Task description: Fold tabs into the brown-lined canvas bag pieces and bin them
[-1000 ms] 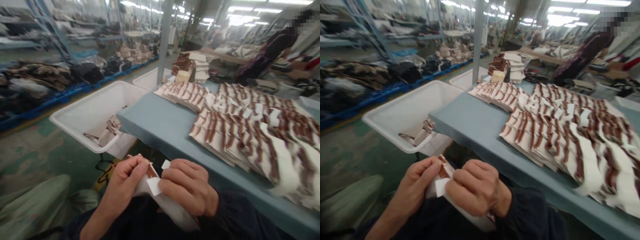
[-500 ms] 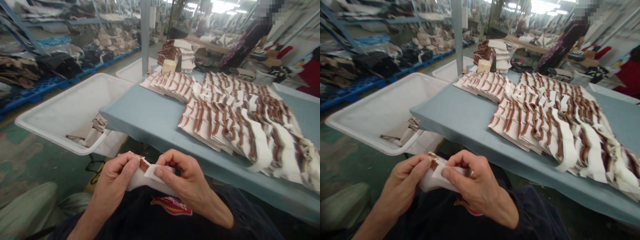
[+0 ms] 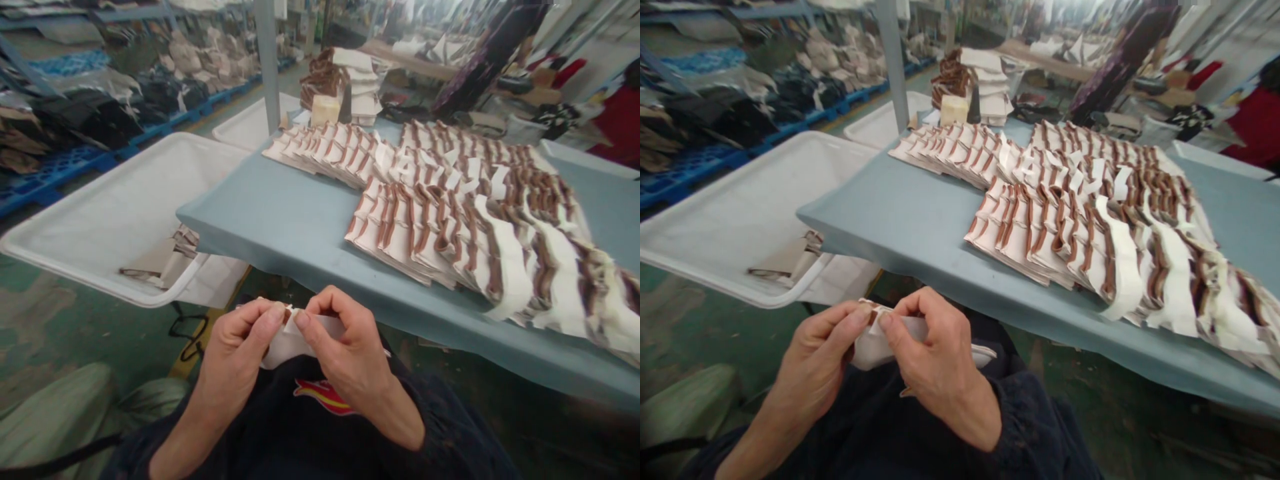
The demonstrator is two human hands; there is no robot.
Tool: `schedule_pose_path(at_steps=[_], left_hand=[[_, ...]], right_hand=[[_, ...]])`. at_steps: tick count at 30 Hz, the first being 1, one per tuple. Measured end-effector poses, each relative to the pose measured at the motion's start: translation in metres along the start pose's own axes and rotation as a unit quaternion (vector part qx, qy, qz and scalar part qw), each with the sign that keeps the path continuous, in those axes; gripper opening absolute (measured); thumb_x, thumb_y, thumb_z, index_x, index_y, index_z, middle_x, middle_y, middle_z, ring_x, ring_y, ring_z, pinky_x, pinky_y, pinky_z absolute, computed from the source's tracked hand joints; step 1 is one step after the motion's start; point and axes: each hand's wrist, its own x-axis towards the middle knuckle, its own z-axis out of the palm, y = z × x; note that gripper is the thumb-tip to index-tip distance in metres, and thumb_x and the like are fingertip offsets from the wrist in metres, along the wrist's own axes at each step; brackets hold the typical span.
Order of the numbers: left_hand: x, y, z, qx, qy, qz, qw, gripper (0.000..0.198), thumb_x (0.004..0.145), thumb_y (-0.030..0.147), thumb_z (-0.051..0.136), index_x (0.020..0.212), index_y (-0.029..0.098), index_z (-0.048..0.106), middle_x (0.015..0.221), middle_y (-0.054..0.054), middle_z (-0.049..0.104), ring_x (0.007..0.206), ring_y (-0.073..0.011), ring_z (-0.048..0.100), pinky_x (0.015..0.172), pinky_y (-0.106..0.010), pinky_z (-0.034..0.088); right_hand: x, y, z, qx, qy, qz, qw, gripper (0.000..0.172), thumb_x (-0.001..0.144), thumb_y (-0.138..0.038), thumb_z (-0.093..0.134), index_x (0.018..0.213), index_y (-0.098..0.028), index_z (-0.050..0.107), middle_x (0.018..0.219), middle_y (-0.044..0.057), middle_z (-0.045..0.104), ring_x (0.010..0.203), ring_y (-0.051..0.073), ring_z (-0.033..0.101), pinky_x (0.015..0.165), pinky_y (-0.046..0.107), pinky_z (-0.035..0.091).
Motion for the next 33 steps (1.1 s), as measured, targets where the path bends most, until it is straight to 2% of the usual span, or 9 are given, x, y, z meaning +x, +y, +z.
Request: schedule_pose_path(at_steps=[3,9,14,22,25,29,33], left_hand=[[0.002,0.000,0.004,0.006,0.012,0.016,1.000,0.042,0.104,0.052,0.076,0.078,0.019,0.080,0.071,0.002,0.059,0.060,-0.0115,0.041,0.049,-0.023,0.031],[0.000,-0.004,0.007,0.003,0.017,-0.022,1.000,0.049,0.101,0.062,0.079,0.077,0.019,0.077,0.065,0.004,0.053,0.057,-0.0118,0.042,0.049,-0.023,0.032],[-0.002,-0.003,0.007,-0.018,0.025,-0.017,0.999,0.051,0.098,0.062,0.082,0.072,0.019,0.073,0.065,0.004,0.052,0.058,-0.0121,0.042,0.050,-0.024,0.033],[0.000,-0.003,0.008,-0.064,0.053,-0.035,0.996,0.049,0.090,0.058,0.088,0.067,0.019,0.073,0.060,0.003,0.051,0.056,-0.0124,0.039,0.049,-0.025,0.031],[0.002,0.001,0.010,-0.085,0.053,-0.061,0.993,0.053,0.082,0.062,0.093,0.062,0.019,0.070,0.059,0.003,0.049,0.056,-0.0118,0.039,0.049,-0.025,0.031],[0.004,0.008,0.014,-0.117,0.064,-0.112,0.985,0.066,0.065,0.072,0.101,0.056,0.019,0.064,0.056,0.005,0.045,0.053,-0.0095,0.035,0.046,-0.023,0.028],[0.005,0.010,0.015,-0.123,0.072,-0.121,0.982,0.072,0.055,0.082,0.102,0.058,0.017,0.073,0.054,0.004,0.050,0.052,-0.0093,0.037,0.047,-0.022,0.030]], right_hand=[[-0.002,0.002,0.001,-0.003,0.030,-0.039,0.999,0.027,0.101,-0.037,0.072,0.079,-0.023,0.065,0.073,-0.002,0.065,0.067,0.015,0.058,0.063,0.028,0.042],[-0.003,0.006,0.005,-0.020,0.056,-0.099,0.993,0.025,0.102,-0.030,0.072,0.080,-0.022,0.064,0.084,0.000,0.069,0.076,0.016,0.062,0.071,0.030,0.047],[-0.005,0.011,0.013,-0.033,0.067,-0.114,0.991,0.024,0.104,-0.027,0.070,0.081,-0.023,0.062,0.082,-0.001,0.067,0.073,0.015,0.060,0.071,0.030,0.046],[-0.008,0.018,0.028,-0.011,0.094,-0.100,0.990,0.023,0.103,-0.029,0.070,0.083,-0.024,0.060,0.080,-0.002,0.065,0.071,0.015,0.059,0.068,0.031,0.045],[-0.009,0.021,0.029,0.005,0.088,-0.100,0.991,0.024,0.103,-0.029,0.070,0.083,-0.024,0.059,0.080,-0.002,0.065,0.071,0.015,0.059,0.068,0.030,0.045],[-0.009,0.023,0.030,0.019,0.080,-0.096,0.992,0.024,0.103,-0.030,0.070,0.082,-0.024,0.059,0.079,-0.003,0.065,0.070,0.014,0.058,0.067,0.030,0.045],[-0.008,0.026,0.032,0.022,0.078,-0.085,0.993,0.023,0.102,-0.030,0.069,0.082,-0.024,0.059,0.079,-0.002,0.065,0.069,0.015,0.057,0.066,0.030,0.044]])
